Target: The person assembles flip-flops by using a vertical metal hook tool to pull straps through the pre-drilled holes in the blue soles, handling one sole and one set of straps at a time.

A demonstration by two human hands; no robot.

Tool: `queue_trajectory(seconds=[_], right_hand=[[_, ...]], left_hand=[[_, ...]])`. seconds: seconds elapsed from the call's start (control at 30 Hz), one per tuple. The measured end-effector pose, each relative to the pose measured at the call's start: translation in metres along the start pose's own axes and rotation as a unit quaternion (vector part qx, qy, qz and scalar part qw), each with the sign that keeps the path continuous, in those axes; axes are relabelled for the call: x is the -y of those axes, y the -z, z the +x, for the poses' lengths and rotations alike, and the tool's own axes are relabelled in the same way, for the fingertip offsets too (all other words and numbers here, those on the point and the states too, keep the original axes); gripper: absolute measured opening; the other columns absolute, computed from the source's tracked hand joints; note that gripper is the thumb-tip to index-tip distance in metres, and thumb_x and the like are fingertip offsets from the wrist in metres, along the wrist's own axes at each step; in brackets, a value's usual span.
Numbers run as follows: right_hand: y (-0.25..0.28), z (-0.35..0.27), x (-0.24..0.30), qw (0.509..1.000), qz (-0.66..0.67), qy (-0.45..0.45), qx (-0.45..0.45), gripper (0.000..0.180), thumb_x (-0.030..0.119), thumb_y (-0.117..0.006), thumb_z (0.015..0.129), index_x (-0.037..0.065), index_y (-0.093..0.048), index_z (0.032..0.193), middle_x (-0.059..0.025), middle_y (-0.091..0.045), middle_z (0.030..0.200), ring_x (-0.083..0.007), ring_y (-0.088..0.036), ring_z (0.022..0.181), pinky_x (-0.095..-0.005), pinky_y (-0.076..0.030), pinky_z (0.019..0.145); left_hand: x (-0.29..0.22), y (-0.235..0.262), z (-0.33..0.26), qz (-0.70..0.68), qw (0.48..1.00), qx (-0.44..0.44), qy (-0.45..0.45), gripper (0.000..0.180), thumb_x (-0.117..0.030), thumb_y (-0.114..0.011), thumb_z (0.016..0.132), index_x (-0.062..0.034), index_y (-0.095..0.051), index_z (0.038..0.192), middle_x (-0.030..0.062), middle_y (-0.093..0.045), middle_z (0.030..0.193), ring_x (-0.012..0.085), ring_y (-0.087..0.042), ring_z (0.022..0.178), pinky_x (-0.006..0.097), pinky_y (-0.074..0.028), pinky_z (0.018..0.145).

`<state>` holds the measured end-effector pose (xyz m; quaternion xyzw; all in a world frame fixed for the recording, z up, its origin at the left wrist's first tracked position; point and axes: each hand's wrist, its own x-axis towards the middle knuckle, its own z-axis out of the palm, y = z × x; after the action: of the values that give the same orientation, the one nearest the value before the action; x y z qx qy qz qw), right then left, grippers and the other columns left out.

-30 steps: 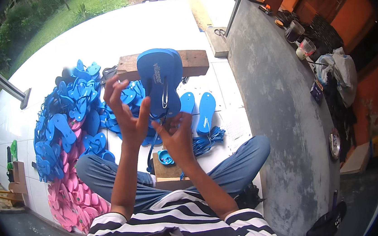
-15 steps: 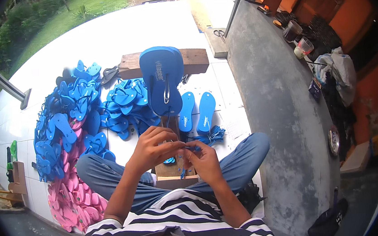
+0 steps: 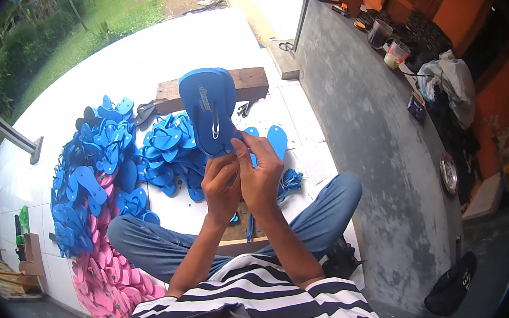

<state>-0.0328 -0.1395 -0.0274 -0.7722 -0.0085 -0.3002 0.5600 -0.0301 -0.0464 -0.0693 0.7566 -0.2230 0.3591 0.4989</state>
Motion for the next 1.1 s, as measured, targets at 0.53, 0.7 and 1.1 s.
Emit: queue_trajectory(seconds=[0.53, 0.7, 1.1], right_hand=[[-0.007, 0.03, -0.021, 0.889, 0.342, -0.111, 0.284, 0.044, 0.041, -0.05, 0.102, 0.007, -0.054, 0.075, 0.0027, -0.044, 0.068, -0.0074, -0.037, 0.065, -0.024, -0.03, 0.062], [-0.011, 0.028, -0.043, 0.887, 0.331, -0.108, 0.304, 0.043, 0.041, -0.051, 0.102, 0.008, -0.054, 0.074, 0.0048, -0.04, 0.068, -0.0065, -0.034, 0.065, -0.0239, -0.028, 0.061], [-0.021, 0.047, -0.055, 0.741, 0.525, -0.235, 0.346, 0.042, 0.036, -0.047, 0.104, 0.015, -0.041, 0.068, 0.0053, -0.032, 0.063, -0.0083, -0.029, 0.057, -0.0276, -0.025, 0.056]], left_hand=[[0.044, 0.058, 0.125, 0.056, 0.997, 0.05, 0.01, 0.037, -0.018, -0.073, 0.087, -0.0048, -0.063, 0.12, 0.0111, -0.063, 0.116, 0.0232, -0.059, 0.103, 0.032, -0.05, 0.071], [0.023, 0.048, 0.127, 0.06, 0.996, 0.049, 0.031, 0.029, -0.009, -0.073, 0.085, -0.0013, -0.065, 0.112, 0.0124, -0.064, 0.111, 0.0197, -0.064, 0.096, 0.032, -0.055, 0.075], [0.016, 0.051, 0.116, -0.039, 0.991, 0.097, 0.08, 0.021, -0.017, -0.068, 0.092, -0.0012, -0.062, 0.104, 0.0152, -0.07, 0.096, 0.0203, -0.068, 0.097, 0.03, -0.052, 0.077]])
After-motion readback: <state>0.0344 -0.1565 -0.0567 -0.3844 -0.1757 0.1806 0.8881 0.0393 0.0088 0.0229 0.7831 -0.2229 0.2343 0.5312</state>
